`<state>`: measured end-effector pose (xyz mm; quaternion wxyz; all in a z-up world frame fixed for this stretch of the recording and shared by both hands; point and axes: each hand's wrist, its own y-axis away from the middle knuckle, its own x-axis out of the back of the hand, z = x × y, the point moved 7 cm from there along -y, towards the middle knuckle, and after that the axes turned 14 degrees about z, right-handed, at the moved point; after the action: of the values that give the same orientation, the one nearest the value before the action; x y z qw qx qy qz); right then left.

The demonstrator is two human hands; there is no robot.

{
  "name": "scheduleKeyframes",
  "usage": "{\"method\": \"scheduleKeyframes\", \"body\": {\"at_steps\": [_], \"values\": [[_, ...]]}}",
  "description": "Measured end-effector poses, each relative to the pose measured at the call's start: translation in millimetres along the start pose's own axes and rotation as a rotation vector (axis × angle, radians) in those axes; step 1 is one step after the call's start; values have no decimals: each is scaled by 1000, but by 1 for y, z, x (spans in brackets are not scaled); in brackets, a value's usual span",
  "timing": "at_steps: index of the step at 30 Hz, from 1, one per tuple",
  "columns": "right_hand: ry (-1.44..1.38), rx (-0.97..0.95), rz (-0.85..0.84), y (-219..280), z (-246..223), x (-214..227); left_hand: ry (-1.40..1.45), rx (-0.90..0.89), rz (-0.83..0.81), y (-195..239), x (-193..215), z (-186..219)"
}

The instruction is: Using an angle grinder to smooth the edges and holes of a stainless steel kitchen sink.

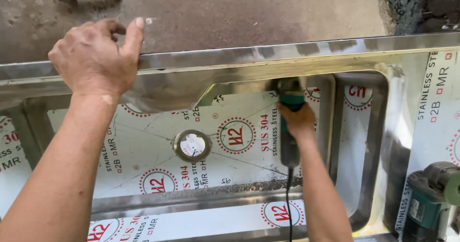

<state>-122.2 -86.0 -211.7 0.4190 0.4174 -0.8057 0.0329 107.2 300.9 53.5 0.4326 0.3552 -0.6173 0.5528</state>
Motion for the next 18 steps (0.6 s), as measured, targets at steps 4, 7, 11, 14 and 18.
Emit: {"method": "scheduleKeyframes", "body": {"at_steps": [4, 7, 11, 14, 18], "values": [[58, -2, -36, 43, -32, -48, -19, 23, -13, 2, -4, -7], [75, -44, -161, 70, -57, -78, -26, 24, -2, 4, -8, -10], [59, -57, -281, 98, -93, -101, 7, 49, -30, 6, -14, -15], [51, -45, -313, 105, -102, -114, 15, 60, -31, 5, -15, -17], [44, -78, -361, 111, -115, -110, 40, 52, 25, 7, -16, -17]]}}
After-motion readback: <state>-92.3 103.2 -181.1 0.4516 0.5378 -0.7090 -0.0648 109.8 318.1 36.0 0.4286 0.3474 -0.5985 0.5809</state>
